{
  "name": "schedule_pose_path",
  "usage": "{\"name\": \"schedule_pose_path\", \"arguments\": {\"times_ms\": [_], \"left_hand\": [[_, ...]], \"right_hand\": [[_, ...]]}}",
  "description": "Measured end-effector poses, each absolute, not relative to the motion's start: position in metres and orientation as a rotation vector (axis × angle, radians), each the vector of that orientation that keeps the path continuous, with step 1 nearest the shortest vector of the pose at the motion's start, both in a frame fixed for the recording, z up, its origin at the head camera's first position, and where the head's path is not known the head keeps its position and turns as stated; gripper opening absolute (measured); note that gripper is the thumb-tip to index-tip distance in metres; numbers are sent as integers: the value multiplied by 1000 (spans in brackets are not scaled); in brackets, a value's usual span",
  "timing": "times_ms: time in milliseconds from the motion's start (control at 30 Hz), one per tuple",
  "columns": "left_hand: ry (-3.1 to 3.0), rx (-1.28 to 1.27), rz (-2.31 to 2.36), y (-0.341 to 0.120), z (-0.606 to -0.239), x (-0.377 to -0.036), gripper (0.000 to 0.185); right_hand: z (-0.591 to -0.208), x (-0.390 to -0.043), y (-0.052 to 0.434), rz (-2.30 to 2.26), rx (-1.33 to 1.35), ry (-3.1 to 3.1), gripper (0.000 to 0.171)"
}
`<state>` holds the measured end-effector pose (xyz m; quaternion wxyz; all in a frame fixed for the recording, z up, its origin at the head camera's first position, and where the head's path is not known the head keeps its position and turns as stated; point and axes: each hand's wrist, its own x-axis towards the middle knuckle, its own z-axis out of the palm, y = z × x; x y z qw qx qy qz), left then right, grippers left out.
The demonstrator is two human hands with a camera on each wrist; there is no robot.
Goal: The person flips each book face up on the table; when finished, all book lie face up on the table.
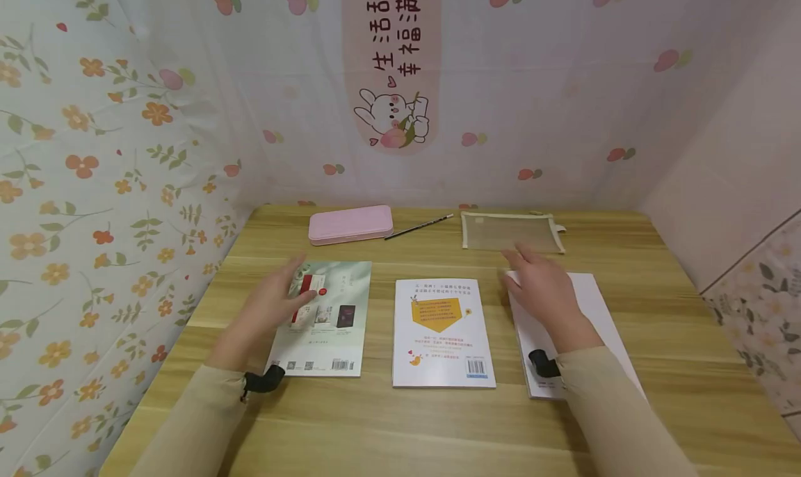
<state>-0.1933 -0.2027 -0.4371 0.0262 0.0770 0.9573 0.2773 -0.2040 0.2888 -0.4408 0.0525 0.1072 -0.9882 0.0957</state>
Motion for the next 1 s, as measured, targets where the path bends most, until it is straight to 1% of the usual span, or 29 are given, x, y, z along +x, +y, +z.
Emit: {"name": "schedule_pose_path", "arguments": {"times_ms": [167, 333, 567, 833, 1000], "left_hand": [[2883, 173, 994, -210, -439, -188, 69], [2908, 179, 988, -216, -440, -182, 60], [2888, 128, 933, -226, -448, -174, 50], [2890, 155, 827, -234, -451, -164, 49], [2868, 183, 817, -236, -450, -157, 48]], "right_hand": [[-442, -214, 262, 493, 345, -3047, 47], [-446, -223, 237, 657, 366, -3068, 45], [-454, -238, 201, 901, 459, -3046, 41], [-455, -252, 154, 1044, 649, -2993, 38], [-457, -258, 131, 1043, 801, -2964, 35]]}}
